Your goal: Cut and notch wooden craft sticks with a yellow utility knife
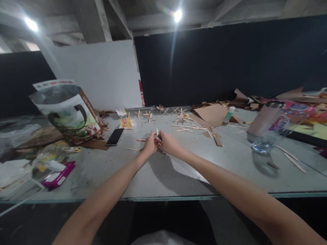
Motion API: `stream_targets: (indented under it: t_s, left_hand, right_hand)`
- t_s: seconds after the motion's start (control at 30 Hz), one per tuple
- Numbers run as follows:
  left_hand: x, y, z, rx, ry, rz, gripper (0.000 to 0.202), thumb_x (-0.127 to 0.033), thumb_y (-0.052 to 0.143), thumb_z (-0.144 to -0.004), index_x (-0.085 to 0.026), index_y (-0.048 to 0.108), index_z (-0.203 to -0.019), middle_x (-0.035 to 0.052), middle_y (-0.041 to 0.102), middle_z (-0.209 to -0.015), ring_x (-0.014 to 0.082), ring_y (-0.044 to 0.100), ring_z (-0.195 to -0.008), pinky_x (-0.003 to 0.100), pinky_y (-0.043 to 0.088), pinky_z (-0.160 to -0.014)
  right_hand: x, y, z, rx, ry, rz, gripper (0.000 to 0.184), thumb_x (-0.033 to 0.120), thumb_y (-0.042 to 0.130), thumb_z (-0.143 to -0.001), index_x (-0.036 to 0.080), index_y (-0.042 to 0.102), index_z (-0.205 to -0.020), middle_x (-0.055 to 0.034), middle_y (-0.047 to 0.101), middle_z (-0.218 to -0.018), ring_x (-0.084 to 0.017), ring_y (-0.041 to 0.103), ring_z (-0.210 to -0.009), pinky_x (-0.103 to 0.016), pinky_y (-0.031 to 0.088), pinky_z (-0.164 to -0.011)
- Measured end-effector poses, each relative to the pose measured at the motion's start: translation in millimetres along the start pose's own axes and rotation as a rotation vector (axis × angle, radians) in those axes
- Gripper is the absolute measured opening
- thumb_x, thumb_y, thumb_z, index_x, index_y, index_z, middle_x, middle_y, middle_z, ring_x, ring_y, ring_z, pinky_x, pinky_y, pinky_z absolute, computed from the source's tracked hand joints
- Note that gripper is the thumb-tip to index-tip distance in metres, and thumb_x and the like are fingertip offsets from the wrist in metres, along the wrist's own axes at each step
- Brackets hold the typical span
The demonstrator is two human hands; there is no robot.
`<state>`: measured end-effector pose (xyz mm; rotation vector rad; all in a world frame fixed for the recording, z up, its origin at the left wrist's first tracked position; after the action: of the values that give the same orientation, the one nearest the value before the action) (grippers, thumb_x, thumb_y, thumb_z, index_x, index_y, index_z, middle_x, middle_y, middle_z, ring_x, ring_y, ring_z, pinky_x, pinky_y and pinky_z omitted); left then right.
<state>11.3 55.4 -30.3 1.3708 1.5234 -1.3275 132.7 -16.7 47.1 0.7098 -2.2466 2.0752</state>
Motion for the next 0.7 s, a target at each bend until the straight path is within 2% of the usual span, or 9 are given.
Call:
stream_targets:
  t_s: [0.07,0.1,0.2,0.3,0.4,0.5,0.6,0.7]
  left_hand:
    - [-5,-0.1,2,0.017,0.026,-0.02,0.026,-0.026,0.073,-0.09,-0.016,0.069,-0.115,0.0,0.073,-0.073,0.0167,0.07,-0.061,0.027,0.057,-0.06]
    - [-8,0.7,3,0.031,0.036,-0.031,0.028,-0.025,0.073,-0.089,-0.017,0.068,-0.115,-0.0017,0.071,-0.067,0.0157,0.068,-0.055,0.024,0.054,-0.056]
    - [-16,3.8,5,0.064,0.07,-0.047,0.033,-0.028,0.071,-0.089,-0.018,0.065,-0.12,-0.002,0.072,-0.065,0.0147,0.067,-0.049,0.022,0.051,-0.051]
    - [-22,6.9,6,0.083,0.102,-0.064,0.038,-0.03,0.071,-0.091,-0.017,0.064,-0.126,0.0017,0.077,-0.073,0.0166,0.073,-0.059,0.023,0.055,-0.058]
    - [-26,9.0,6,0.086,0.123,-0.093,0.04,-0.022,0.07,-0.09,-0.016,0.067,-0.129,0.0058,0.081,-0.083,0.0202,0.079,-0.078,0.026,0.059,-0.07]
    - [-28,8.1,6,0.07,0.122,-0.132,0.04,-0.015,0.064,-0.089,-0.014,0.07,-0.129,0.0069,0.082,-0.084,0.0225,0.08,-0.086,0.028,0.06,-0.077]
    - [-28,2.4,4,0.027,0.104,-0.172,0.039,-0.013,0.056,-0.093,-0.013,0.071,-0.128,0.0087,0.083,-0.09,0.0226,0.08,-0.086,0.03,0.061,-0.079]
    - [-28,-6.2,2,-0.035,0.082,-0.22,0.039,-0.011,0.05,-0.093,-0.014,0.07,-0.126,0.0102,0.084,-0.095,0.0229,0.081,-0.087,0.031,0.062,-0.079]
  right_hand:
    - [-4,-3,0,-0.007,-0.018,-0.002,0.033,0.019,0.058,-0.101,0.013,0.061,-0.133,-0.0159,0.077,-0.111,-0.027,0.072,-0.102,-0.028,0.049,-0.073]
    - [-6,-6,-2,-0.004,-0.032,-0.001,0.032,0.018,0.059,-0.099,0.014,0.063,-0.13,-0.0157,0.077,-0.109,-0.027,0.072,-0.101,-0.027,0.046,-0.071]
    - [-16,-19,-9,0.008,-0.067,0.016,0.028,0.018,0.059,-0.098,0.015,0.065,-0.124,-0.0152,0.078,-0.109,-0.027,0.072,-0.101,-0.026,0.04,-0.068]
    - [-23,-31,-13,0.03,-0.091,0.051,0.027,0.017,0.06,-0.097,0.015,0.065,-0.123,-0.0157,0.077,-0.112,-0.026,0.071,-0.102,-0.025,0.039,-0.069]
    - [-28,-44,-13,0.079,-0.103,0.096,0.029,0.016,0.062,-0.095,0.014,0.066,-0.123,-0.0161,0.077,-0.112,-0.026,0.07,-0.102,-0.026,0.038,-0.069]
    - [-32,-60,-12,0.146,-0.123,0.135,0.032,0.013,0.061,-0.094,0.013,0.067,-0.125,-0.0171,0.077,-0.111,-0.026,0.07,-0.099,-0.026,0.04,-0.07]
    - [-35,-71,-9,0.285,-0.159,0.15,0.031,0.017,0.062,-0.095,0.015,0.07,-0.125,-0.0117,0.079,-0.091,-0.021,0.071,-0.08,-0.026,0.042,-0.067]
    - [-37,-73,-4,0.454,-0.183,0.162,0.026,0.024,0.061,-0.096,0.017,0.075,-0.117,-0.0055,0.076,-0.072,-0.017,0.064,-0.058,-0.027,0.044,-0.062]
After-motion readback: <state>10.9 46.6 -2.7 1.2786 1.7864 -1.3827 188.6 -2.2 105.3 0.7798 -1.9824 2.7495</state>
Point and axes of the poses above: each hand's wrist, its own z-axis away from the middle knuckle, its own y-axis out of the palm, x = y × z, the point moved 5 cm from there along -z, towards the middle knuckle
